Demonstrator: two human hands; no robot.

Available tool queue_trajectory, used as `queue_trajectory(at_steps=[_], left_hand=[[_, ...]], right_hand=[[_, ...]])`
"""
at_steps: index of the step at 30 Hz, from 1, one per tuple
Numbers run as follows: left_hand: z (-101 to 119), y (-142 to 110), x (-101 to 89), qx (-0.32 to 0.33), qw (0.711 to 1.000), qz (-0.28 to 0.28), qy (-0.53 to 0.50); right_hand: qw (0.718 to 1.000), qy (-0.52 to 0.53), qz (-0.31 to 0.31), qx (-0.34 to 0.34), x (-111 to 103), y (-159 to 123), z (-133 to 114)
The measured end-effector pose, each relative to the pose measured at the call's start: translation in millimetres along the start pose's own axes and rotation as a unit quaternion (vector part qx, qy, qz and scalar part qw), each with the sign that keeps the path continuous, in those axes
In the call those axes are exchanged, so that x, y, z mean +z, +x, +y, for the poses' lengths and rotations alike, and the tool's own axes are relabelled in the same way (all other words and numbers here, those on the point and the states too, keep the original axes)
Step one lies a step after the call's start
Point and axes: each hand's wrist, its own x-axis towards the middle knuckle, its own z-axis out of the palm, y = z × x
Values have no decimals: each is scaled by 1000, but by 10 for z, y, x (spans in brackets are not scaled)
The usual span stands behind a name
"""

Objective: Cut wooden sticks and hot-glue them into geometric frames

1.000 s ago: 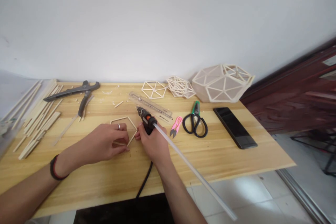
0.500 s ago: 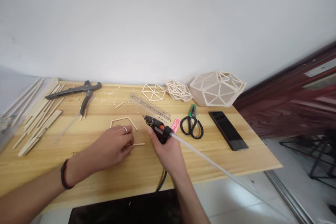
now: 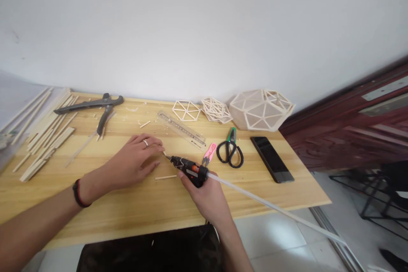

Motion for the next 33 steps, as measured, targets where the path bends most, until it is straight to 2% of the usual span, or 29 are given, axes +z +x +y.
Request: queue_trajectory(at_steps=[8, 21, 33], left_hand=[[8, -11, 19, 14, 1000, -24, -1], [11, 1, 11, 11, 1000, -26, -11], [7, 1, 10, 9, 999, -28, -13]], right_hand=[[1000, -11, 15, 3, 43, -10, 25], [999, -12, 35, -2, 86, -1, 52], [1000, -6, 28, -4, 78, 13, 0]])
